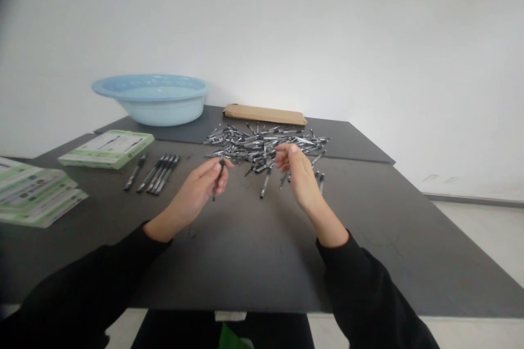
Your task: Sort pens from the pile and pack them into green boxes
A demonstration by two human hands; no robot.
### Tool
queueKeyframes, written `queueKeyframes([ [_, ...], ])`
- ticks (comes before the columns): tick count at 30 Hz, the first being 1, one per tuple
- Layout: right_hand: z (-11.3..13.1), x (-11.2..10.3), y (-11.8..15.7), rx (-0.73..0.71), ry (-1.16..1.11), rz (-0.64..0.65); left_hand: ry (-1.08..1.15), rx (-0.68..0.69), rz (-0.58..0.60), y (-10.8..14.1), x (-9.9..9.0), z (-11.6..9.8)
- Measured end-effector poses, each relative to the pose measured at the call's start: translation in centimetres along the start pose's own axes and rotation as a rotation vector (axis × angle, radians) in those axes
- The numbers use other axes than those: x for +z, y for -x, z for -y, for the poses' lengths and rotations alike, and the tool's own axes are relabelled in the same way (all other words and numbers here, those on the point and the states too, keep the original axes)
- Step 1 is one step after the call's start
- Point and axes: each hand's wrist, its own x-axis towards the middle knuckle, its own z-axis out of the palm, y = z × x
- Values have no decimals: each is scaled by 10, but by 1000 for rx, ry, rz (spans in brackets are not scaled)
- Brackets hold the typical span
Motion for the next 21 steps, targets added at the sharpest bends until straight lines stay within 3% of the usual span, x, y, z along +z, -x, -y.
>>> queueKeyframes([
  [2,-14,3,-5,44,66,13,52,54,-115,-8,-14,-6],
  [4,-27,13,-10,-12,185,70,82,82,-190,-13,-25,-10],
  [7,-39,40,-25,-144,430,259,54,80,-224,-17,-35,-7],
  [10,-43,68,-46,-174,666,438,-4,71,-219,-20,-39,1],
  [15,-44,99,-75,43,985,575,-79,75,-233,-22,-40,5],
  [21,-49,118,-86,217,1093,526,-119,52,-222,-18,-35,0],
])
